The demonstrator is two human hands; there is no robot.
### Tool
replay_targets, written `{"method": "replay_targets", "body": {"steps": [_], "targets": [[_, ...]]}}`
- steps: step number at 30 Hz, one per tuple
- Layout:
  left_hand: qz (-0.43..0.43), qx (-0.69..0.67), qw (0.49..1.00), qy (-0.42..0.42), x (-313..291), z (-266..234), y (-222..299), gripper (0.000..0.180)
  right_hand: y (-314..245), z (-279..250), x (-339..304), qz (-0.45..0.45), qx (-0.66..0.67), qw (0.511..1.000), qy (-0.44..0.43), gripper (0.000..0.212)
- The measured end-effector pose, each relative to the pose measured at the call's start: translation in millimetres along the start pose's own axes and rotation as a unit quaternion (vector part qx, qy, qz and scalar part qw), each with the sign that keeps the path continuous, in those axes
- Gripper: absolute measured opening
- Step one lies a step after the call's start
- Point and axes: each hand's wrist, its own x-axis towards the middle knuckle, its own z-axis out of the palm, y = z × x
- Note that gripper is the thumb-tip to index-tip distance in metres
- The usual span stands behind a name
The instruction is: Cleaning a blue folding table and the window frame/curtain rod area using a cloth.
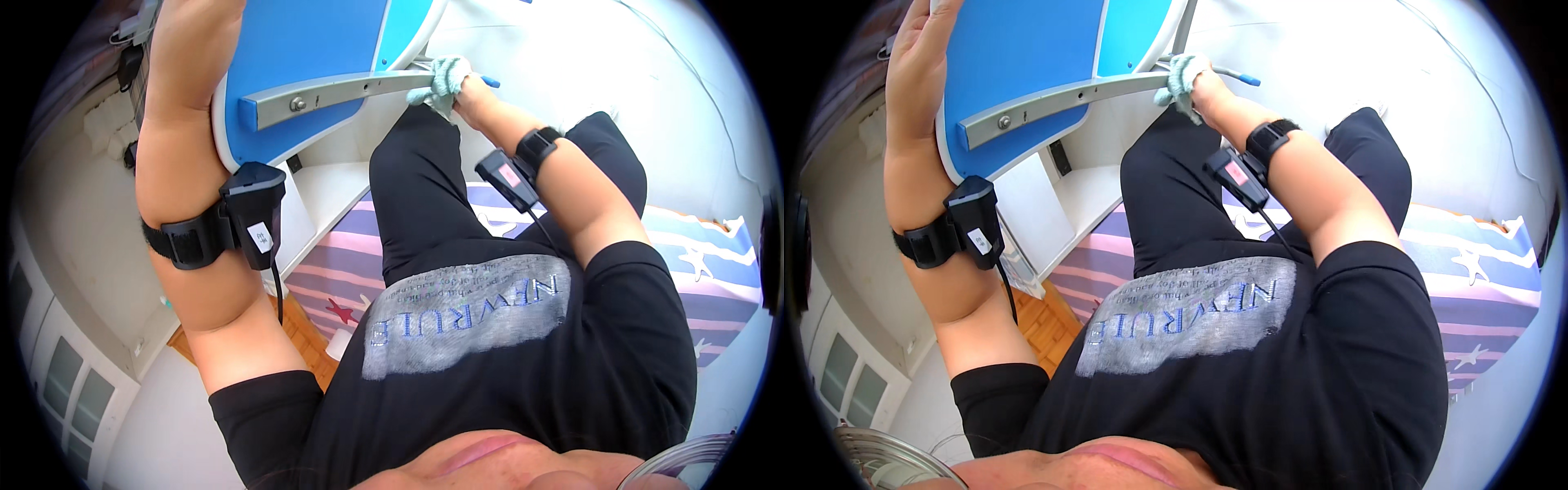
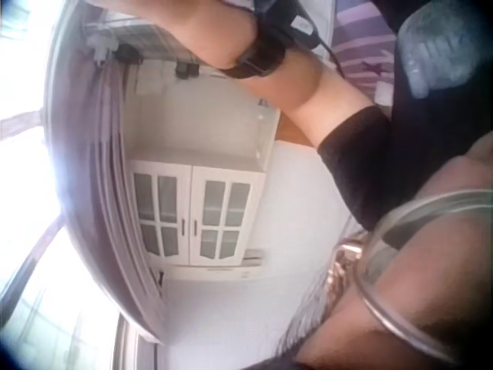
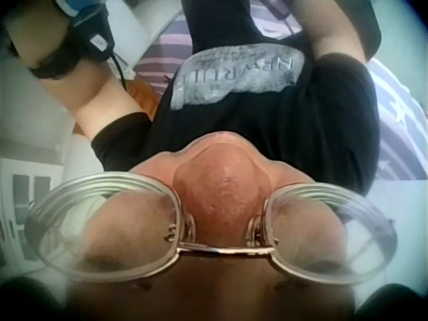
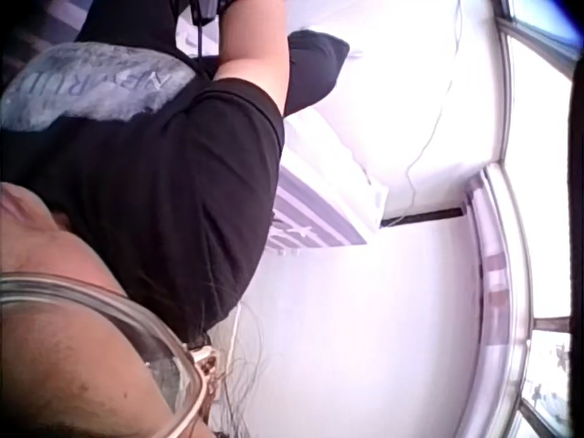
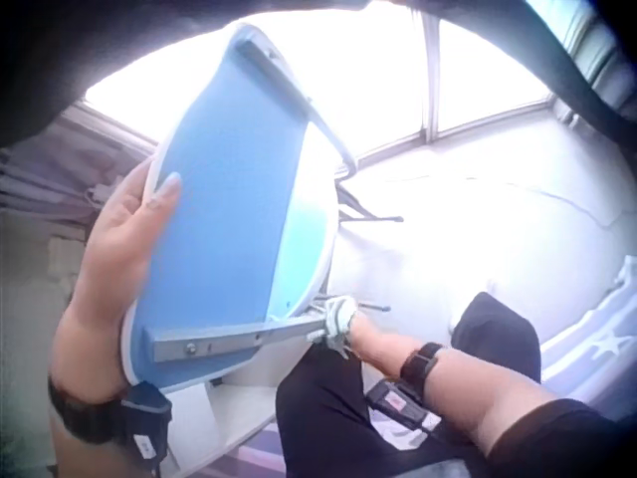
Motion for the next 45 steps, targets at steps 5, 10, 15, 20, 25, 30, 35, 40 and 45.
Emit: {"method": "replay_targets", "body": {"steps": [5,10,15,20,25,30,35,40,45], "targets": [[-0.023,0.029,0.999,-0.026,4,1,6,0.035,5,-12,18,0.126,0.217,0.966,-0.053,0.014],[-0.048,0.043,0.998,0.012,3,1,0,0.032,-14,-11,-1,0.131,0.141,0.981,-0.042,0.018],[-0.060,0.047,0.997,-0.023,10,11,0,0.029,-27,-25,-5,0.066,-0.016,0.993,-0.097,0.021],[-0.024,0.077,0.997,0.003,10,22,-9,0.028,-90,17,-59,0.055,-0.157,0.984,-0.059,0.031],[-0.037,0.242,0.969,0.022,13,41,-7,0.038,-141,-23,-90,-0.107,-0.026,0.987,-0.114,0.030],[0.005,0.398,0.916,0.058,13,76,-27,0.049,-193,-48,-114,-0.231,0.023,0.972,-0.023,0.040],[0.009,0.358,0.928,0.102,1,111,-20,0.056,-218,-59,-144,-0.255,0.036,0.966,-0.005,0.031],[-0.031,0.386,0.920,0.064,-8,137,-18,0.051,-224,-58,-163,-0.273,-0.005,0.962,0.001,0.038],[-0.032,0.388,0.919,0.067,-12,160,-27,0.047,-229,-70,-170,-0.278,-0.024,0.959,-0.053,0.032]]}}
